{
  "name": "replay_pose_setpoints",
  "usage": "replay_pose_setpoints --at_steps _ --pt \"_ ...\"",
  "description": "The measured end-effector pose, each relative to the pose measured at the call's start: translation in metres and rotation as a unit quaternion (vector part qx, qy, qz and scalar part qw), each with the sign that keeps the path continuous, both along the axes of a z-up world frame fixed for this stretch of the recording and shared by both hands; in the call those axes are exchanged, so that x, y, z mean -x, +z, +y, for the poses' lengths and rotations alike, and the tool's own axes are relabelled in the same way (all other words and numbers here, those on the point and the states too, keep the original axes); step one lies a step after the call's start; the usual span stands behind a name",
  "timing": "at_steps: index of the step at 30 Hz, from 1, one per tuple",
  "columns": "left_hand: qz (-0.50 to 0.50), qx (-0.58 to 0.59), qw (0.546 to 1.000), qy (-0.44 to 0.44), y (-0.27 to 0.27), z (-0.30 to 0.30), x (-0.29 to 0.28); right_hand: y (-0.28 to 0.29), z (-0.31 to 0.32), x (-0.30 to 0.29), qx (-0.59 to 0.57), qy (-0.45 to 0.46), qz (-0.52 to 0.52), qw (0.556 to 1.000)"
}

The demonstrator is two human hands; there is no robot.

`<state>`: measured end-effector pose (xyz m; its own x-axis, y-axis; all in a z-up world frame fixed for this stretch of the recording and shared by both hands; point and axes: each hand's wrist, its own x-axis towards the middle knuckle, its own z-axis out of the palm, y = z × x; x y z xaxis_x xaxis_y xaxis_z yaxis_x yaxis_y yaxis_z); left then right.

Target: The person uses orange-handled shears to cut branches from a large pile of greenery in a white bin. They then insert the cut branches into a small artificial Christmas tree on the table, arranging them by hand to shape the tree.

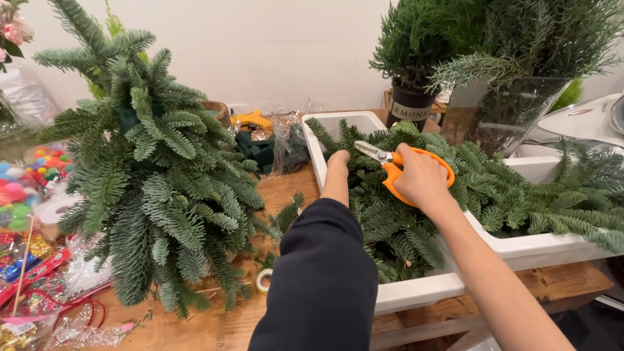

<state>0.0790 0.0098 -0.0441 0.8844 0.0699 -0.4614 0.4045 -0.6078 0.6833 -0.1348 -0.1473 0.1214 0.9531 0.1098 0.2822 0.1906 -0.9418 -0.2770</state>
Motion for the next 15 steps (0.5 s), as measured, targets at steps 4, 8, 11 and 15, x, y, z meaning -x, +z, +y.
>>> replay_pose_setpoints --at_steps 4,8,11,15 --pt "-0.001 0.113 0.993 0.028 0.007 0.015 0.017 0.004 -0.006 0.001 -0.068 -0.005 0.002 0.998" --pt "-0.006 0.224 0.973 0.058 0.005 0.034 0.012 0.02 -0.005 0.017 -0.121 -0.022 0.001 0.992" --pt "-0.007 0.306 0.949 0.078 -0.005 0.041 0.005 0.027 -0.003 0.025 -0.13 -0.019 0.001 0.991" --pt "-0.008 0.387 0.917 0.098 -0.033 0.031 -0.092 0.018 -0.009 0.015 -0.134 -0.016 -0.004 0.991"
